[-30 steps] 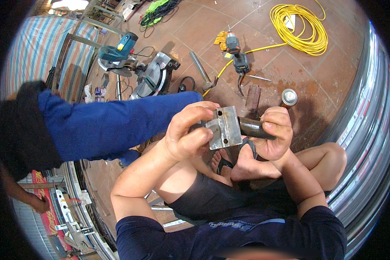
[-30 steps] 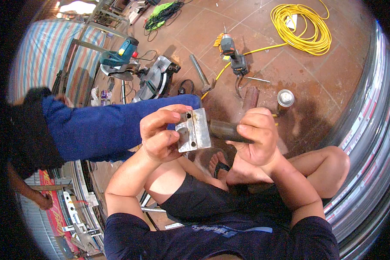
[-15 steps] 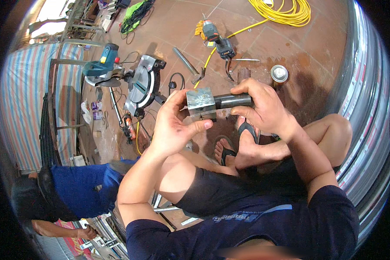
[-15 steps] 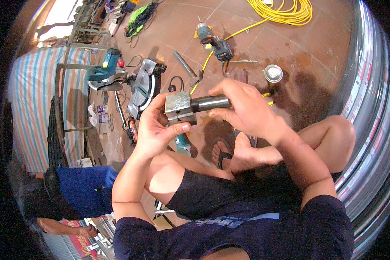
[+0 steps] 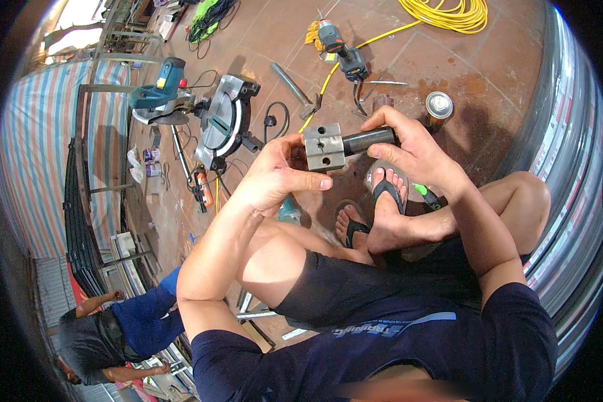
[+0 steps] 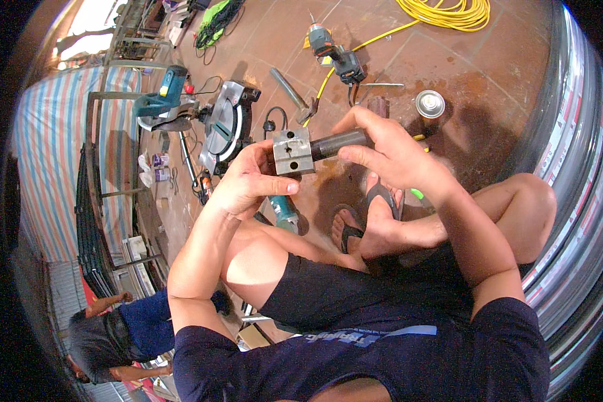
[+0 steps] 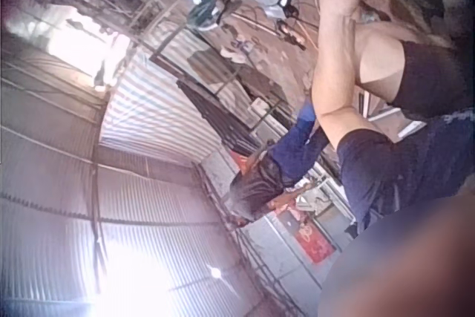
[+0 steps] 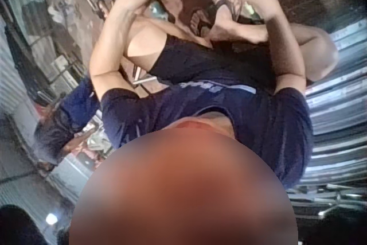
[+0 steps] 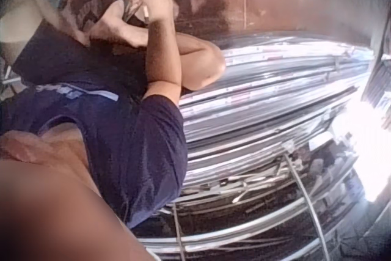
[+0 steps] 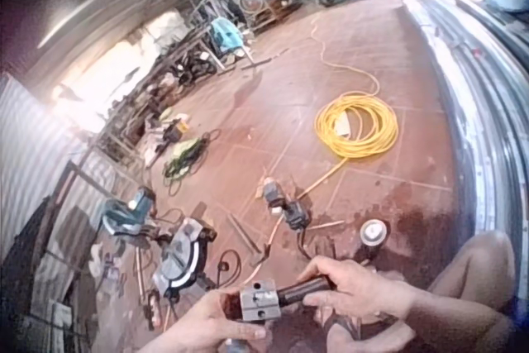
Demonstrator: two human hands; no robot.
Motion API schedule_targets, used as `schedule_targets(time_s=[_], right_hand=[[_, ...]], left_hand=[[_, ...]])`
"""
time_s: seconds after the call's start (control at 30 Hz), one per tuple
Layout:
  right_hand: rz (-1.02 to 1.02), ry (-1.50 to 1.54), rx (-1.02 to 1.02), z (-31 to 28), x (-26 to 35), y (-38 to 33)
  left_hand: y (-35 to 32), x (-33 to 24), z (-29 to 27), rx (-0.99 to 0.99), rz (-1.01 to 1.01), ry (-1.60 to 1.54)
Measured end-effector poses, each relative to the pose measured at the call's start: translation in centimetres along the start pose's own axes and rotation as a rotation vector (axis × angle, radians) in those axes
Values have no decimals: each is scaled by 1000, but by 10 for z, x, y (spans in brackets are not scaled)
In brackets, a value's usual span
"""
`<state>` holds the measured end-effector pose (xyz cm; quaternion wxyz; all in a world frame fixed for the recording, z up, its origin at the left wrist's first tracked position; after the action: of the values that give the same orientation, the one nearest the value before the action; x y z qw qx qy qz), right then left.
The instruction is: The person sits on the floor and assembles a metal square tube with a cylindrical rod. They use a cordless drill to create holes in the tube, spray lubricant, and insert the rod. They then use an angle grinder to smooth the edges of the rod and test the fit of the components.
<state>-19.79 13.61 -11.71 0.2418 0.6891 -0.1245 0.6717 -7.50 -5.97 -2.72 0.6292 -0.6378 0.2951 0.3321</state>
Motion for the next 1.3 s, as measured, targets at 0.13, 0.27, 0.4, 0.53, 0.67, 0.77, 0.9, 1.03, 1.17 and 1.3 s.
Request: schedule_targets(time_s=[0.13,0.27,0.4,0.53,0.67,0.77,0.9,1.03,1.17,1.3], right_hand=[[-77,-75,-58,-1,2,0],[-116,-114,-73,-2,6,-1],[-152,-201,-84,-4,8,-1],[-148,-202,-88,-3,7,1],[-169,-225,-113,-3,9,0],[-163,-216,-113,-2,8,0],[-155,-186,-110,-2,5,0],[-157,-181,-112,-3,4,1],[-191,-209,-122,-4,5,1],[-196,-214,-124,-3,4,1]], left_hand=[[1,-6,-1,26,66,-19],[1,-7,-2,45,85,-7],[3,-6,-5,66,113,-18],[5,0,-10,47,75,7],[6,1,-10,57,105,16],[6,0,-10,57,129,51],[5,-3,-8,79,133,69],[3,-5,-7,66,110,56],[1,-6,-5,56,112,67],[2,-7,-5,54,127,71]])
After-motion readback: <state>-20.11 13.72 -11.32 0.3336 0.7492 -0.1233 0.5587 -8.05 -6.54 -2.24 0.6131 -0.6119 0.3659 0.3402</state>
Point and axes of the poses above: each hand's wrist, its own y-axis towards the middle knuckle, its own z-axis out of the palm, x = y × z, the point moved 6 cm from there along y, towards the middle knuckle, and after that the axes turned 4 degrees about x, right-handed, at the moved point
